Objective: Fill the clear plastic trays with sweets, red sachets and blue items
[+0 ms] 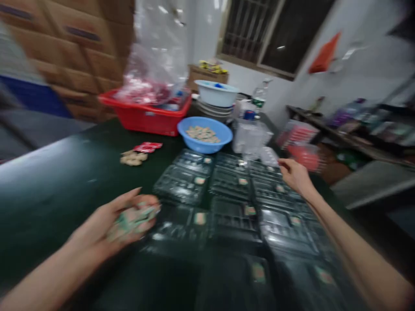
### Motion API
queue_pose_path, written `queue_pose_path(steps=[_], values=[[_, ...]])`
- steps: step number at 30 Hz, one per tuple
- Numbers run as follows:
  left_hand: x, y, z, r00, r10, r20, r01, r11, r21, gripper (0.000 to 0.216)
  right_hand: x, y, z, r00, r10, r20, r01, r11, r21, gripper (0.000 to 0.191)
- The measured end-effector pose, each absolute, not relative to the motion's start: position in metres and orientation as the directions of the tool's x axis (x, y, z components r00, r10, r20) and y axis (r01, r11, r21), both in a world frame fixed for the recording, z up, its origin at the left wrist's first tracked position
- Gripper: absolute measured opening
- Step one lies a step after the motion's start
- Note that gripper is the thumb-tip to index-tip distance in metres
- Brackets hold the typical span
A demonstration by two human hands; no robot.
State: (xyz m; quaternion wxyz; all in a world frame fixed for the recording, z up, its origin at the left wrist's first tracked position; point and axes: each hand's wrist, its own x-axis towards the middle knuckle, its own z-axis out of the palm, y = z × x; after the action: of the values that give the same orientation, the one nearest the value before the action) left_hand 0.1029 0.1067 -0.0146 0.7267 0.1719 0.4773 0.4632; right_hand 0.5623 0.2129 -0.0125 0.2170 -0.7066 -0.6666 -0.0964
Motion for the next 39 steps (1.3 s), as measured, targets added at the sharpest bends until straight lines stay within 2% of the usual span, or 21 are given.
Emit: queue_pose_path(steps=[1, 4, 6, 9, 13, 17, 23, 28, 31, 33, 35, 37, 39], values=[[0.101, 0.102, -0.013, 0.151, 0.827, -0.542, -0.472, 0.542, 0.695, 0.022, 0.532, 0.203, -0.012, -0.013, 0.887, 0.461, 0.959, 0.141, -0.244, 0.027], [0.096, 0.098, -0.014, 0.256, 0.82, -0.512, -0.581, 0.554, 0.596, 0.032, 0.432, 0.16, -0.007, -0.255, 0.834, 0.489, 0.807, 0.462, -0.367, 0.022], [0.092, 0.096, -0.017, 0.302, 0.821, -0.485, -0.637, 0.552, 0.538, 0.037, 0.366, 0.127, -0.003, -0.393, 0.8, 0.453, 0.683, 0.584, -0.439, 0.02], [0.08, 0.088, -0.023, 0.364, 0.82, -0.441, -0.684, 0.557, 0.471, 0.042, 0.288, 0.09, 0.001, -0.537, 0.744, 0.397, 0.539, 0.665, -0.517, 0.025], [0.062, 0.078, -0.033, 0.397, 0.83, -0.393, -0.728, 0.545, 0.415, 0.045, 0.234, 0.071, 0.003, -0.657, 0.675, 0.335, 0.459, 0.711, -0.533, 0.031], [0.046, 0.072, -0.042, 0.371, 0.85, -0.373, -0.762, 0.508, 0.401, 0.044, 0.209, 0.066, 0.003, -0.693, 0.666, 0.275, 0.459, 0.702, -0.544, 0.026], [0.034, 0.066, -0.05, 0.385, 0.852, -0.356, -0.758, 0.512, 0.404, 0.045, 0.185, 0.059, 0.0, -0.652, 0.71, 0.265, 0.477, 0.656, -0.585, 0.013], [0.028, 0.059, -0.048, 0.386, 0.848, -0.363, -0.731, 0.521, 0.44, 0.047, 0.179, 0.059, 0.003, -0.577, 0.779, 0.245, 0.541, 0.589, -0.6, 0.011], [0.026, 0.055, -0.046, 0.404, 0.855, -0.325, -0.715, 0.517, 0.47, 0.047, 0.179, 0.062, 0.004, -0.493, 0.799, 0.344, 0.598, 0.599, -0.533, 0.012], [0.026, 0.053, -0.045, 0.408, 0.855, -0.319, -0.714, 0.517, 0.473, 0.045, 0.178, 0.064, 0.001, -0.48, 0.739, 0.473, 0.655, 0.66, -0.368, 0.011], [0.027, 0.051, -0.044, 0.403, 0.851, -0.337, -0.71, 0.523, 0.472, 0.044, 0.177, 0.064, -0.004, -0.54, 0.636, 0.552, 0.681, 0.715, -0.158, 0.012], [0.027, 0.051, -0.043, 0.386, 0.849, -0.361, -0.7, 0.525, 0.484, 0.046, 0.176, 0.064, -0.009, -0.617, 0.562, 0.55, 0.661, 0.75, -0.026, 0.013], [0.027, 0.051, -0.042, 0.376, 0.846, -0.378, -0.687, 0.528, 0.499, 0.048, 0.176, 0.063, -0.012, -0.656, 0.55, 0.516, 0.634, 0.773, -0.019, 0.014]])
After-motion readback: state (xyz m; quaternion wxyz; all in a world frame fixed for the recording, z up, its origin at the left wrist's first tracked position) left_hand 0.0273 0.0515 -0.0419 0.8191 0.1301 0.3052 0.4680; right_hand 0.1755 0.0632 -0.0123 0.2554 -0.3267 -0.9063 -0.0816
